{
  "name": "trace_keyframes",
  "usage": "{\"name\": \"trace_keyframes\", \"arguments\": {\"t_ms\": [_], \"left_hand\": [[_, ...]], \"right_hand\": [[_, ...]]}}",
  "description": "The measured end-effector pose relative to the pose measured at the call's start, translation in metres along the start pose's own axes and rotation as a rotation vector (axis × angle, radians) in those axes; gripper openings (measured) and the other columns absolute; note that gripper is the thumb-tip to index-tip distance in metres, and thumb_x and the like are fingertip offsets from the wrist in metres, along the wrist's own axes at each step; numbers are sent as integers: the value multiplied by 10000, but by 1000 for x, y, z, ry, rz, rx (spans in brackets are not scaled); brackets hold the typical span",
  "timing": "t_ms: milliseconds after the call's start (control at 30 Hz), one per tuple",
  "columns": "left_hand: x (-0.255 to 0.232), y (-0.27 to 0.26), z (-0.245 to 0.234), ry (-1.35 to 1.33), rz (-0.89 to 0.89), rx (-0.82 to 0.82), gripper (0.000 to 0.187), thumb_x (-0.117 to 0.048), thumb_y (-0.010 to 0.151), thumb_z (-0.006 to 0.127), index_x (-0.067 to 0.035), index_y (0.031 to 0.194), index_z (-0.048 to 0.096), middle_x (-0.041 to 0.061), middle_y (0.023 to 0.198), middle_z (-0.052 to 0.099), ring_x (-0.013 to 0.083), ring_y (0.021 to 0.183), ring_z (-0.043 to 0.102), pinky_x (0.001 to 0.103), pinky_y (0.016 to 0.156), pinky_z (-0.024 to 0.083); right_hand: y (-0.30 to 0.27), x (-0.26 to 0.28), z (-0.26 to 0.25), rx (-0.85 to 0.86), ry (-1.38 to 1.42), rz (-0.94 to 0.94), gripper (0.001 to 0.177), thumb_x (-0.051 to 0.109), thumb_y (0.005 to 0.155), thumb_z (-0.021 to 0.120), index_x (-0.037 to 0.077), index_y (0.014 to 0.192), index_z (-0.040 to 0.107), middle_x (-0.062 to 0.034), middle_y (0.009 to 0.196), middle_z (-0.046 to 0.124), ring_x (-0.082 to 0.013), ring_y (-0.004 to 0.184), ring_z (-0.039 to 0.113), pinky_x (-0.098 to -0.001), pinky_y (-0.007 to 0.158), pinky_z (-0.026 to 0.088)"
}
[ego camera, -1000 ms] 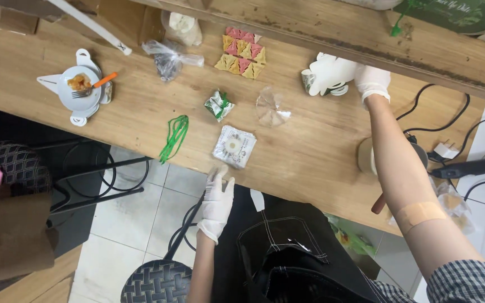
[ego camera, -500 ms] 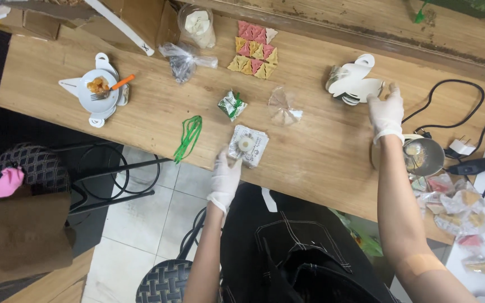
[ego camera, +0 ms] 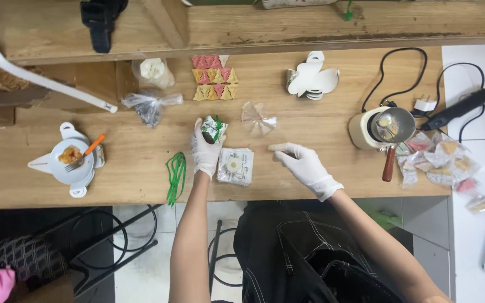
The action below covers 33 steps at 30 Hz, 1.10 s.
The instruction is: Packing dried flower petals or decorative filler into a small gift box and tying it with a ribbon.
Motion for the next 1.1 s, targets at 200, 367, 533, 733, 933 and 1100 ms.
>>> {"name": "trace_keyframes", "arguments": {"t_ms": [200, 367, 533, 733, 933, 1100], "left_hand": [[-153, -53, -12, -86, 455, 74, 927, -119, 765, 913, -104, 1538, 402, 151, 1463, 516, 346, 1365, 524, 421, 1154, 443], [-206, -90, -5, 122, 524, 85, 918, -211, 717, 937, -154, 1498, 458, 136, 1417, 539, 323, 1309, 550, 419, 1061, 456], [-208, -105, 1, 62, 439, 158, 891, -233, 731, 909, -132, 1505, 480, 151, 1453, 540, 317, 1305, 574, 401, 1082, 486], [-184, -130, 18, -157, 208, 279, 857, -194, 789, 880, -46, 1501, 428, 159, 1437, 550, 289, 1301, 581, 384, 1079, 486], [-163, -154, 29, -706, -280, 119, 764, -166, 868, 778, -47, 1516, 391, 142, 1365, 574, 197, 1190, 609, 347, 1001, 540], [-185, -172, 2, -313, -157, -132, 790, -163, 875, 833, -52, 1483, 342, 207, 1382, 565, 286, 1216, 621, 387, 1009, 539]], "right_hand": [[16, 6, -26, -147, 56, 106, 377, 295, 930, 688, 36, 1194, 759, -17, 995, 778, -45, 864, 623, -233, 802, 522], [26, 23, -34, -119, -14, 140, 346, 291, 890, 745, 24, 1108, 776, 5, 939, 780, -29, 852, 671, -221, 795, 527], [37, 3, -35, -53, 131, 173, 244, 201, 887, 782, -9, 1007, 808, -31, 847, 727, -108, 695, 535, -298, 612, 413], [58, 67, -62, -154, 242, -165, 146, 158, 920, 745, 40, 999, 781, 44, 913, 743, -4, 842, 618, -188, 772, 502], [34, 102, -58, -294, -120, -447, 371, 183, 921, 777, 32, 1240, 664, -9, 943, 673, -64, 801, 582, -248, 752, 513], [12, 65, -2, 153, -553, -369, 160, 269, 905, 788, 145, 1001, 820, -57, 910, 709, -190, 749, 672, -318, 723, 549]]}}
Point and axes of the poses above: each hand's wrist, its own y-axis towards the middle knuckle, its own z-axis out of the palm, x = y × z, the point moved 10 cm from there along y, towards the middle knuckle
